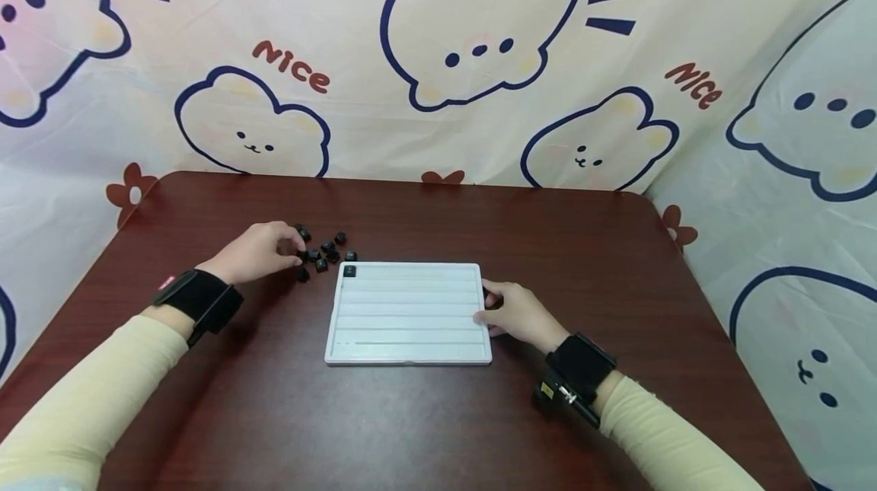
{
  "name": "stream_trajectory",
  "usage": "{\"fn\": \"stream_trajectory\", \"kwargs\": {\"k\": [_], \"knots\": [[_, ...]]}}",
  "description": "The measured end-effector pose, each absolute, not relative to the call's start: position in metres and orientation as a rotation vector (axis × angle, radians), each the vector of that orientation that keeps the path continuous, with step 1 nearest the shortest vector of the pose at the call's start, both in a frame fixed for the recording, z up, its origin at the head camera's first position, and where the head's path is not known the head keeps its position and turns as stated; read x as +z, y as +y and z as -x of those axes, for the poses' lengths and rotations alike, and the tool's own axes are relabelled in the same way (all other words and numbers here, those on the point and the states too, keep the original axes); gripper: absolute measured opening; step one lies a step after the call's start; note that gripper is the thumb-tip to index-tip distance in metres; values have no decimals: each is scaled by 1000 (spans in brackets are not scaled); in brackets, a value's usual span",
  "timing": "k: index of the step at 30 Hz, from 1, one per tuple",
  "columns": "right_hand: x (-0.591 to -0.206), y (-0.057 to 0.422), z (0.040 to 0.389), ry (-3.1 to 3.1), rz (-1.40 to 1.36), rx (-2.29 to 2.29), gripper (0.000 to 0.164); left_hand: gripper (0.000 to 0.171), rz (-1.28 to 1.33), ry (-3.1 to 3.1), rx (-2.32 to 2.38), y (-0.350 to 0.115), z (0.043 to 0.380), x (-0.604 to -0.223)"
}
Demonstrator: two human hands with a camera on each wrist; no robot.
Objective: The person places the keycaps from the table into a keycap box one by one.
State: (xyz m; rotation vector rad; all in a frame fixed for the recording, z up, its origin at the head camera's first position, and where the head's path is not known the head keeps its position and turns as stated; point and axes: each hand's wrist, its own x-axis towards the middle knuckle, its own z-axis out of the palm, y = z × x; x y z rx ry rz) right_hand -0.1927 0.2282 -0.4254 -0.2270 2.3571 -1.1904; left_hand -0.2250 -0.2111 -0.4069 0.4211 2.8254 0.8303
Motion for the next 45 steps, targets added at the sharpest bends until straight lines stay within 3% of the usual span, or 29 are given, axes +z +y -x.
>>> {"fn": "stream_trajectory", "kwargs": {"k": [14,45], "knots": [[-425,226,193,2376,223,-1171,72,10,-377,2806,772,-206,229,-415],[-426,229,192,2370,220,-1193,70,22,-283,2790,900,-211,227,-416]]}}
